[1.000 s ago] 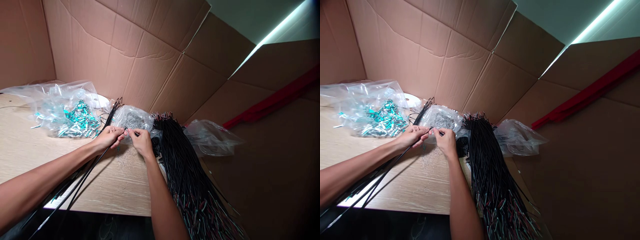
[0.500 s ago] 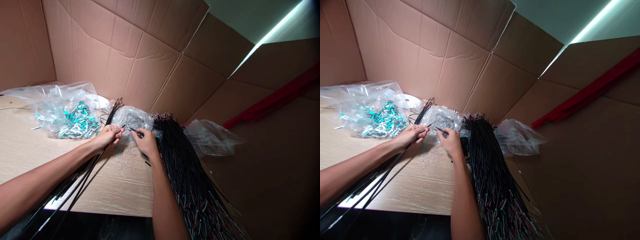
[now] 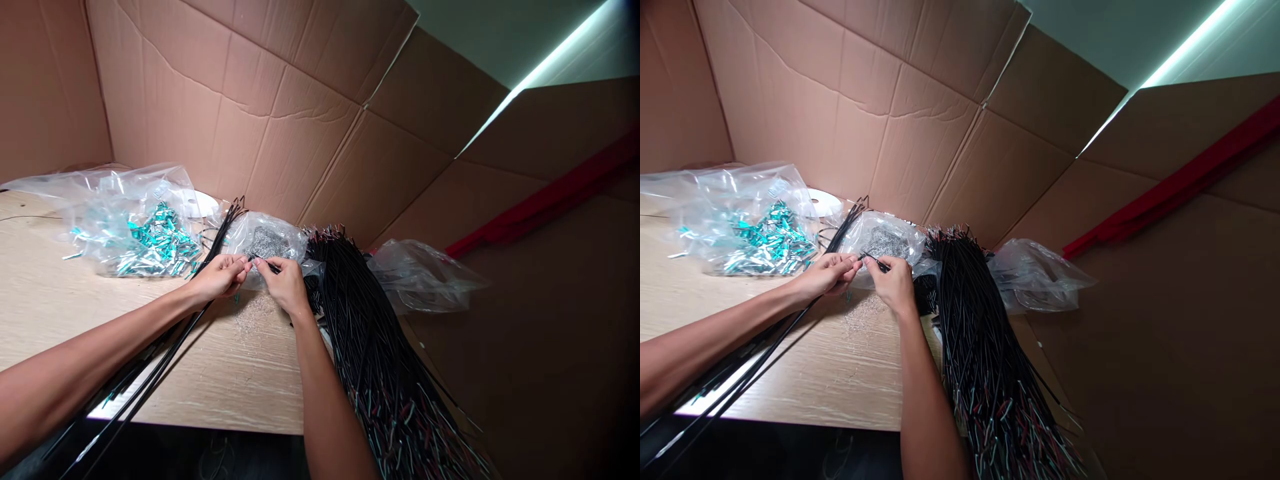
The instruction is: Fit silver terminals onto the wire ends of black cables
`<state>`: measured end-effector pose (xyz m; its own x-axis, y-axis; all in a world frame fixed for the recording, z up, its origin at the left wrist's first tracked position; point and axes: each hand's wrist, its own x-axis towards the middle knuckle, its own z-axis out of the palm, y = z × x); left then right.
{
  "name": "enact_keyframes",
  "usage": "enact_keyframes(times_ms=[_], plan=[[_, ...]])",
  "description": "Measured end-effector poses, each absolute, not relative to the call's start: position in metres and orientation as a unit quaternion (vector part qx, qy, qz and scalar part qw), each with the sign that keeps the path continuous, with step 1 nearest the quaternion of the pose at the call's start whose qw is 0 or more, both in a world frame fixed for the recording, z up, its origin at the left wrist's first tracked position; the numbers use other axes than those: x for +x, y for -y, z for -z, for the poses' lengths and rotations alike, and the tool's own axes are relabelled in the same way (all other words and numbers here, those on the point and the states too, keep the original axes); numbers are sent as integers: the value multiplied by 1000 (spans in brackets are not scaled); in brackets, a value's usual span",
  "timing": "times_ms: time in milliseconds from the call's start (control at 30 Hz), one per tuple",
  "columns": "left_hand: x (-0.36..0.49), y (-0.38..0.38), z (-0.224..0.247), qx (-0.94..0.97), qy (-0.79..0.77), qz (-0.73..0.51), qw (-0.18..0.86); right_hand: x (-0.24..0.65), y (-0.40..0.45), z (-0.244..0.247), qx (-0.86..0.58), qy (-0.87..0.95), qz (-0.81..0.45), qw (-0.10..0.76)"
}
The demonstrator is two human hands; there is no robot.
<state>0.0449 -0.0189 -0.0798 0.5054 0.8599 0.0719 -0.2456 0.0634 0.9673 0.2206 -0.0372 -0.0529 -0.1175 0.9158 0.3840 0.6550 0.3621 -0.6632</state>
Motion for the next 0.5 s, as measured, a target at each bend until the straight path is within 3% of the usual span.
enact_keyframes(times_ms=[333, 500], plan=[[45, 22, 80, 586, -334, -434, 598, 230, 36, 50, -566, 668, -166, 455], [42, 24, 76, 547, -316, -450, 632, 237, 39, 45, -573, 706, -89, 407]])
